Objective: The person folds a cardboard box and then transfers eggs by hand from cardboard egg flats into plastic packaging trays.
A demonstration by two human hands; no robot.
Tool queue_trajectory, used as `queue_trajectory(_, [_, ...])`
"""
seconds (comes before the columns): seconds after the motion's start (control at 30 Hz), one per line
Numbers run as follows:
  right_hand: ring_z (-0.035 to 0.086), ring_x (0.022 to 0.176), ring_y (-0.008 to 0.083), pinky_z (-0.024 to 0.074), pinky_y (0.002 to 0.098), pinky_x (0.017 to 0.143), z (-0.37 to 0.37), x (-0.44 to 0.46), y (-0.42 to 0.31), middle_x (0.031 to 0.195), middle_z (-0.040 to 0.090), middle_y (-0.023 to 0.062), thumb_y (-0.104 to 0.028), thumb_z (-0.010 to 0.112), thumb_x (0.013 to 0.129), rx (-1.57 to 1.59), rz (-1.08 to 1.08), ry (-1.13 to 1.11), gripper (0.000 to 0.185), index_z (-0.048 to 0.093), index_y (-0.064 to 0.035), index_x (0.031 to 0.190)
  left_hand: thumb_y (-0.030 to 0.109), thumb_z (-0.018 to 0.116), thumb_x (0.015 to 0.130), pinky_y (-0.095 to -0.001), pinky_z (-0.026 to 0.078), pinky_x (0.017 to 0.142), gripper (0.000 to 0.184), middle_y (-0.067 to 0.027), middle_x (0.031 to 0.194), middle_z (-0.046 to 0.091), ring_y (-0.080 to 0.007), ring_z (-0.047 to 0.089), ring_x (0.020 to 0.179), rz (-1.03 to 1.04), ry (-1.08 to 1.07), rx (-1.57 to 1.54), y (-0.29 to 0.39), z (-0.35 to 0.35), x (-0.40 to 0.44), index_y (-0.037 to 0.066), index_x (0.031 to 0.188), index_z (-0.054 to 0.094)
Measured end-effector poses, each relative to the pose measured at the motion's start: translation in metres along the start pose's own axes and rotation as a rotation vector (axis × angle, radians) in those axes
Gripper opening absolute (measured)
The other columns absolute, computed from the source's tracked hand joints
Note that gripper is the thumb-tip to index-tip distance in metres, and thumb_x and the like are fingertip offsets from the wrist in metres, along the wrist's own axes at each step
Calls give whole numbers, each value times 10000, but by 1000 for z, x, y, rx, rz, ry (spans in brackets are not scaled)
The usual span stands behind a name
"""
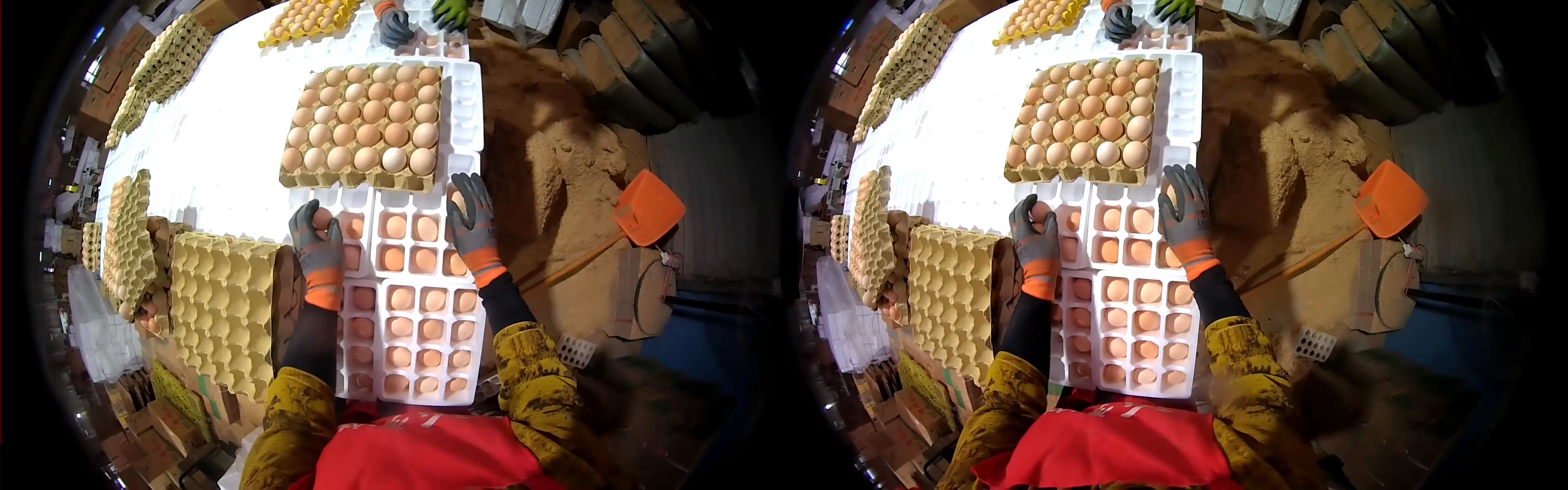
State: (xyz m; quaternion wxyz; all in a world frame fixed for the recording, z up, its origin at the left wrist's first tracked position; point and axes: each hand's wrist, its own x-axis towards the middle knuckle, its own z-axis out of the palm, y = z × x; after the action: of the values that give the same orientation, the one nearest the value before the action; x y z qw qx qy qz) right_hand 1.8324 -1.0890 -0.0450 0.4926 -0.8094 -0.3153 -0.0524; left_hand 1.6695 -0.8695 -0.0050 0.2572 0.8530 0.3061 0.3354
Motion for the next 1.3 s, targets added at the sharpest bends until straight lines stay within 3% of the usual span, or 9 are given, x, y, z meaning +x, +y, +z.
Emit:
queue_trajectory(0.27, [421,1383,372,363,453,1139,0,-2,2,1313,608,126,-85,600,898,-94,-50,-8,355,646,-78,1251,68,676,840,-430,503,955,604,-205,1283,542,-376,575,1170,60,-90,268,3,4,1,52,1414,487])
queue_trajectory(0.37, [430,1371,381,367,459,1134,1,1,3,1286,621,122,-79,596,897,-87,-48,-4,310,664,-69,1199,69,674,838,-440,493,966,711,-227,1311,521,-388,567,1193,-222,-112,110,42,-6,13,57,1492,397])
queue_trajectory(0.47, [439,1361,387,371,463,1130,4,1,2,1261,633,118,-69,594,894,-55,-47,38,281,675,-61,1163,6,558,840,-388,434,1031,686,-166,1336,495,-305,525,1189,-83,68,-214,26,2,16,57,1499,376])
queue_trajectory(0.6, [442,1358,386,380,459,1119,3,0,1,1247,640,119,-58,598,885,-76,-48,38,287,676,-56,1162,-64,522,825,-348,402,1073,655,-104,1354,498,-221,491,1234,-309,87,-679,21,15,15,34,1463,412])
queue_trajectory(0.73, [439,1361,379,380,457,1116,5,1,2,1262,633,120,-59,594,883,-96,-53,35,312,671,-69,1185,-15,705,828,-354,418,1044,493,-103,1255,542,-244,528,1180,56,111,-356,9,44,9,16,1284,519])
queue_trajectory(0.8, [424,1376,365,375,453,1120,4,0,4,1294,614,119,-60,589,880,-102,-41,-2,353,661,-86,1224,35,761,801,-397,440,1003,338,-154,1228,553,-332,538,1170,152,111,-209,6,54,15,53,1121,655])
queue_trajectory(0.9, [430,1376,362,382,448,1115,4,-2,4,1302,611,132,-36,604,884,-66,-35,30,341,671,-84,1215,139,799,781,-477,422,1015,416,-183,1253,568,-399,524,1176,270,26,129,21,45,14,108,1178,678])
queue_trajectory(1.17, [431,1363,379,342,475,1137,6,0,5,1246,645,116,-80,617,895,-101,-39,-21,301,677,-103,1189,59,754,811,-478,395,1095,519,-170,1371,562,-393,488,1314,372,-278,-33,93,-118,-34,78,1313,623])
queue_trajectory(1.3, [469,1299,346,341,475,1124,-7,7,-39,1251,628,98,-126,621,888,-344,-235,5,339,649,-125,1225,-44,650,857,-434,374,1133,460,-161,1396,549,-345,476,1352,173,-136,121,70,-218,-41,23,1310,611])
